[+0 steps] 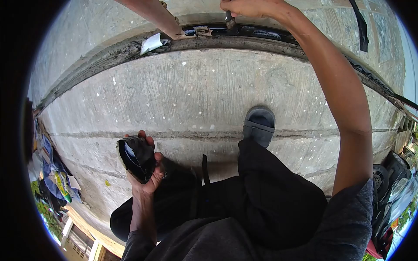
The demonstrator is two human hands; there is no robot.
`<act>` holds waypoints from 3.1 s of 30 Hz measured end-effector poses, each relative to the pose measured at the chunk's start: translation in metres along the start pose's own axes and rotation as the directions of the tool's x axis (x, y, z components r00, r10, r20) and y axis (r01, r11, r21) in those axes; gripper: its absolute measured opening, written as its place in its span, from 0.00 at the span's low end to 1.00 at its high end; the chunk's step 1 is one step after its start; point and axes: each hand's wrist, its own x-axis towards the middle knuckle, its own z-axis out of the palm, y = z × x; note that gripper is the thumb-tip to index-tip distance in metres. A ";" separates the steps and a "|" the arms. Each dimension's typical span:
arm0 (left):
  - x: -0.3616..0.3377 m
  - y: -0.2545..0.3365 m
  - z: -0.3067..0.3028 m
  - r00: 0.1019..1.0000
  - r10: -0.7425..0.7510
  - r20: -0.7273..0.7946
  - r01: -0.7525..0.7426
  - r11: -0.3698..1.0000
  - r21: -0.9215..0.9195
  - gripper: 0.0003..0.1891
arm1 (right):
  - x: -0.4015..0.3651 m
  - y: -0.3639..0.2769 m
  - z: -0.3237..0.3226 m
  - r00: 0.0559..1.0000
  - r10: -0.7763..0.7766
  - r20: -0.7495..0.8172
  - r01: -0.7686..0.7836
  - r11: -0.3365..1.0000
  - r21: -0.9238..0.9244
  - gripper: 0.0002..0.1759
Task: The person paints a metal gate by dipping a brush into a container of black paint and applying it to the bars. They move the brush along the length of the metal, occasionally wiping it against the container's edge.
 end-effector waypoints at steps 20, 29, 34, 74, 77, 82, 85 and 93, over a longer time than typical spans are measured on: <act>0.045 -0.007 0.000 0.999 -0.053 -0.006 0.053 0.996 0.069 0.32 | 0.002 0.093 -0.023 0.911 0.373 -0.177 -0.311 0.902 0.300 0.17; 0.057 -0.016 0.004 0.996 -0.079 -0.034 0.081 0.996 0.044 0.32 | -0.013 0.101 -0.024 0.913 0.308 -0.269 -0.256 0.943 0.211 0.16; 0.057 -0.017 0.006 0.996 -0.080 -0.041 0.082 0.996 0.034 0.32 | -0.006 0.101 -0.023 0.888 0.205 -0.412 -0.168 0.978 0.124 0.14; 0.139 0.018 0.022 0.971 0.126 0.204 -0.174 0.955 0.240 0.25 | 0.015 0.008 0.026 0.967 0.158 -0.198 -0.005 0.793 0.610 0.15; 0.141 0.021 0.016 0.965 0.126 0.228 -0.177 0.960 0.217 0.25 | 0.010 0.011 0.016 0.900 0.153 -0.409 -0.007 0.941 0.338 0.15; 0.145 0.015 0.004 0.968 0.111 0.223 -0.163 0.960 0.229 0.25 | -0.005 -0.007 0.027 0.925 0.156 -0.345 0.043 0.862 0.504 0.14; 0.144 0.010 0.003 0.975 0.095 0.199 -0.142 0.961 0.237 0.25 | -0.025 -0.012 0.027 0.896 0.215 -0.389 0.004 0.871 0.492 0.13; 0.142 0.019 0.010 0.967 0.086 0.241 -0.140 0.966 0.216 0.24 | -0.089 0.002 0.082 0.781 0.455 -0.427 -0.076 0.749 0.658 0.10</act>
